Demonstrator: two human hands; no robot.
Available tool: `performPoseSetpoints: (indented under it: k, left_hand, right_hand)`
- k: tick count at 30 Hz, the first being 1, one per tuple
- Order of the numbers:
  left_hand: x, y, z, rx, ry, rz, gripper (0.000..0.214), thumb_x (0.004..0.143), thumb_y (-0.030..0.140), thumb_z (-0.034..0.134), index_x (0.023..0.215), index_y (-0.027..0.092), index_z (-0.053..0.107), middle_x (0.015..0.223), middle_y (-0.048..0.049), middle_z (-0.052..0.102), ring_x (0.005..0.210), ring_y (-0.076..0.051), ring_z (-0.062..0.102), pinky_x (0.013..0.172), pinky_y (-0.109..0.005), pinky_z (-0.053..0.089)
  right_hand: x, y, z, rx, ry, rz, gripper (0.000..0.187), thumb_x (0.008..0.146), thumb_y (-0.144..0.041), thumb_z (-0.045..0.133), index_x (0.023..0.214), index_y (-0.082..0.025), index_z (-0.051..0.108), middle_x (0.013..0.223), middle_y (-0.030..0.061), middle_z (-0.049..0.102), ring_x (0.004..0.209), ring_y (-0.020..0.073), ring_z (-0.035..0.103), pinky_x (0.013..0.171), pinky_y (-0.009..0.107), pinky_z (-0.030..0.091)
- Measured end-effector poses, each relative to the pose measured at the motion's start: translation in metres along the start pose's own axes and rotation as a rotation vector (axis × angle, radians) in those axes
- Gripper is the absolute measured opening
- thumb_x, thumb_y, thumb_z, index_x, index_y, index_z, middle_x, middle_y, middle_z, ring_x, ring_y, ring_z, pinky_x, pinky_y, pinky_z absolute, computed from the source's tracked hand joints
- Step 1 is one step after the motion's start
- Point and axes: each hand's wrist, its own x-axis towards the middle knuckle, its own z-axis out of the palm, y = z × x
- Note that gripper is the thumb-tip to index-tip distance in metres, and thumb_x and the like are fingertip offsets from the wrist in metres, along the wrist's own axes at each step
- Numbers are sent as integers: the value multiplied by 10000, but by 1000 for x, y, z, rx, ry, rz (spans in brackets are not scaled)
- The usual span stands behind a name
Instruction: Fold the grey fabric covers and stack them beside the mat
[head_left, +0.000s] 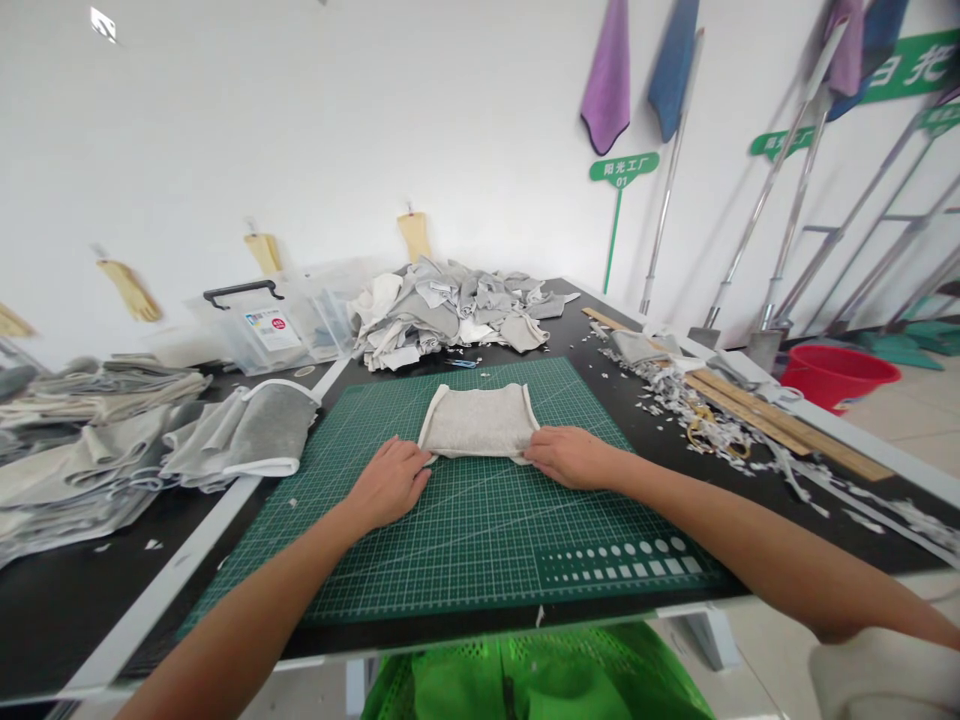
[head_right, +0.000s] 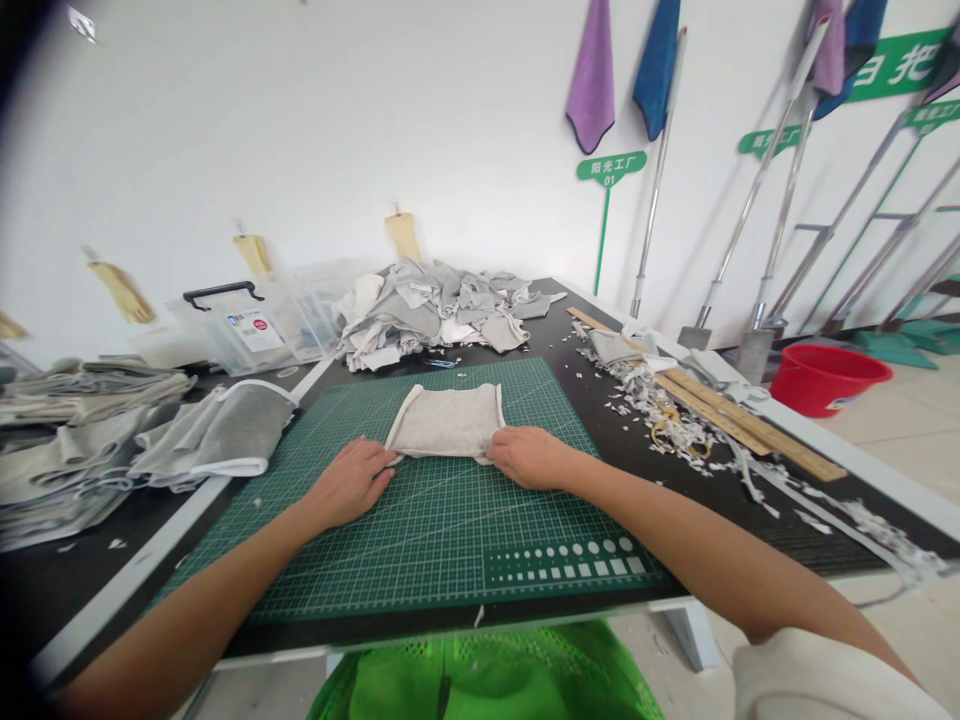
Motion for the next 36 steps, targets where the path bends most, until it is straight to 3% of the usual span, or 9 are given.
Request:
performPoseSetpoints:
  k: [6,13,23,36]
  left_hand:
    - [5,2,1,-3,4,-29,238,878,273,425,1047,191,572,863,-63,551,832,-197,512,833,-395,396]
    - [11,-7,8,-49,18,-43,198,874,225,409,909,178,597,841,-66,566,832,-188,522,759,-341,412]
    - [10,-13,4,-14,12,-55,90,743,128,479,778,183,542,798,-46,536,811,-193,502,739,-328,410]
    - [4,-21,-1,112,10,99,103,767,103,469,781,186,529,848,-66,523,841,-209,475,784,-370,407]
  right_hand:
    - [4,-2,3,18,10,38,259,900,-263,405,1021,-170,614,884,84,587,834,176,535,769,297,401]
    - [7,-3,6,-34,12,39,257,906,-253,389,988,-152,611,863,85,590,799,174,528,754,301,389]
    - [6,2,4,-57,32,87,119,807,-175,450,826,-150,565,821,67,572,750,169,502,714,290,373]
    - [0,13,2,117,11,15,147,743,-78,455,840,-158,532,859,66,545,810,179,482,742,294,380]
